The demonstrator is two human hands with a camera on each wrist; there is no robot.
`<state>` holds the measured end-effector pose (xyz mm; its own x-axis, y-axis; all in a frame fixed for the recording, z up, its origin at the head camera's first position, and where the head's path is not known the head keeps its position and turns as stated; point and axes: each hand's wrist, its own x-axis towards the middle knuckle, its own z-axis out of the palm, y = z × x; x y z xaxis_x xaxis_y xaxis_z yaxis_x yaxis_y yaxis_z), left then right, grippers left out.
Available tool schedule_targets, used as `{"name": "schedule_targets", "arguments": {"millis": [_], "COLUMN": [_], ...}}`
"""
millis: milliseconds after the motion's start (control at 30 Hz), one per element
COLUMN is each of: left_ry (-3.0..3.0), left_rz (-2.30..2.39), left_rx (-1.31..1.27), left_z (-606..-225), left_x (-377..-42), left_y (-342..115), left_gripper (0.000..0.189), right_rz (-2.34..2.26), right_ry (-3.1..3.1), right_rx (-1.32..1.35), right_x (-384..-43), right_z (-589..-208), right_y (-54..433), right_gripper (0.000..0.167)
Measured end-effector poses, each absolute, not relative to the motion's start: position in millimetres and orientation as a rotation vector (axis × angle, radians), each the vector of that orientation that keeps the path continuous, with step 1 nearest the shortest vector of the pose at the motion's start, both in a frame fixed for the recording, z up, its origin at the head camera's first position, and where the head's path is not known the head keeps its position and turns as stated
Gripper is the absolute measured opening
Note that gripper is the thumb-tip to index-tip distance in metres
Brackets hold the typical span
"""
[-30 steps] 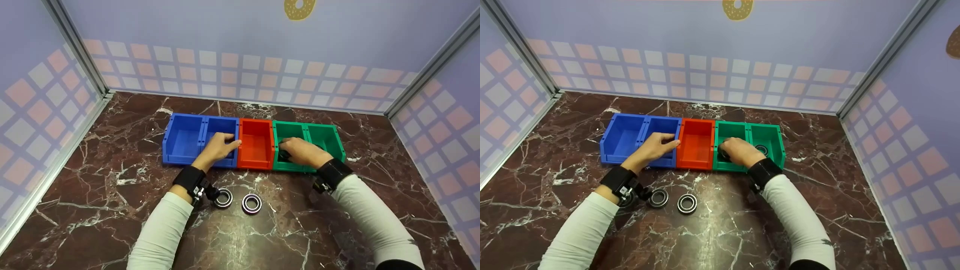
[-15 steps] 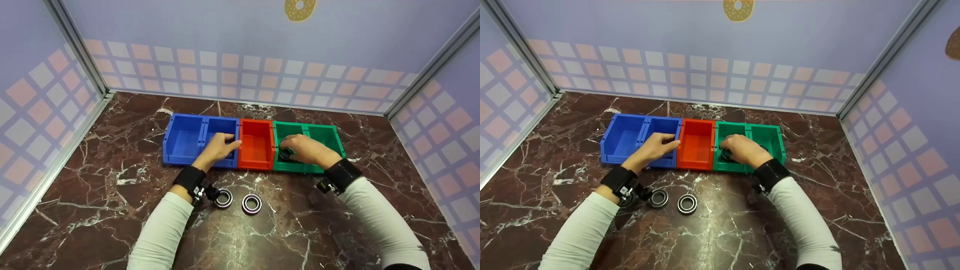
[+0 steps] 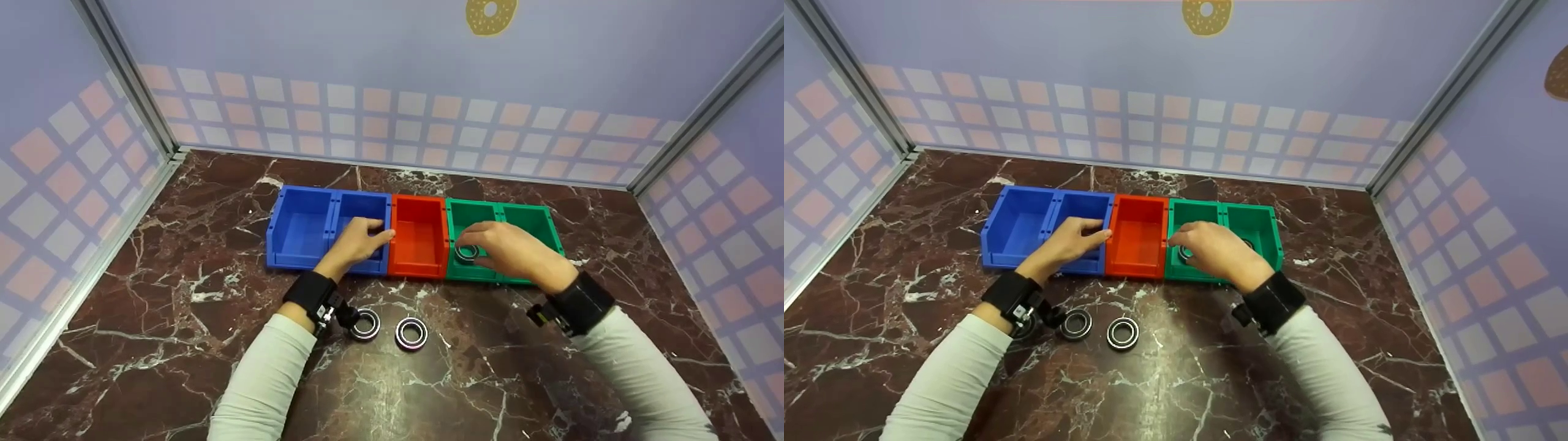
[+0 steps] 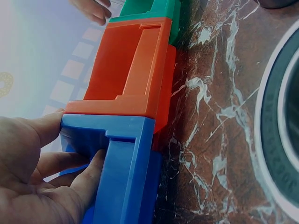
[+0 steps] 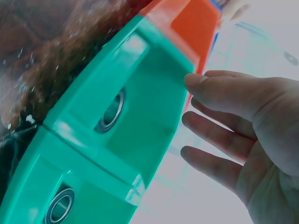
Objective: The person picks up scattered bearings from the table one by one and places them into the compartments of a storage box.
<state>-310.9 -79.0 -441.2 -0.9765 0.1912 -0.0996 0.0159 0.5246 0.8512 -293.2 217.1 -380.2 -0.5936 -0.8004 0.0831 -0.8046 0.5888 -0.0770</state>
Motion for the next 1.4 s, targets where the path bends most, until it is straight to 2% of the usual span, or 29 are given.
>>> {"name": "schedule_targets", "arguments": {"millis": [233,433,667,833,1067,1400], "left_ry": [2.581,2.558,2.536,2.558,2.551,2.552], "left_rz": [1.44,1.447,1.459,1.451,1.468,1.445], "left_rx": [0.184,0.16,0.139,0.165,0.186,0.146], "left_z": [-441,-440,-441,-442,-441,-440], "left_x": [-311,-310,-310,-309,-308,-309], "left_y": [-79,-79,-79,-80,-81,-80], "left_gripper": [0.055,0.057,0.058,0.057,0.057,0.058], "right_rz": [0.172,0.151,0.159,0.163,0.044,0.033], "right_ry": [-2.665,-2.589,-2.587,-2.56,-2.538,-2.439], "right_rx": [1.485,1.59,1.72,1.803,1.892,1.968], "right_x": [-271,-250,-233,-224,-217,-211], "right_z": [-381,-389,-402,-410,-419,-427], "right_y": [212,199,185,177,165,153], "right_gripper": [0.041,0.036,0.048,0.049,0.06,0.063]}}
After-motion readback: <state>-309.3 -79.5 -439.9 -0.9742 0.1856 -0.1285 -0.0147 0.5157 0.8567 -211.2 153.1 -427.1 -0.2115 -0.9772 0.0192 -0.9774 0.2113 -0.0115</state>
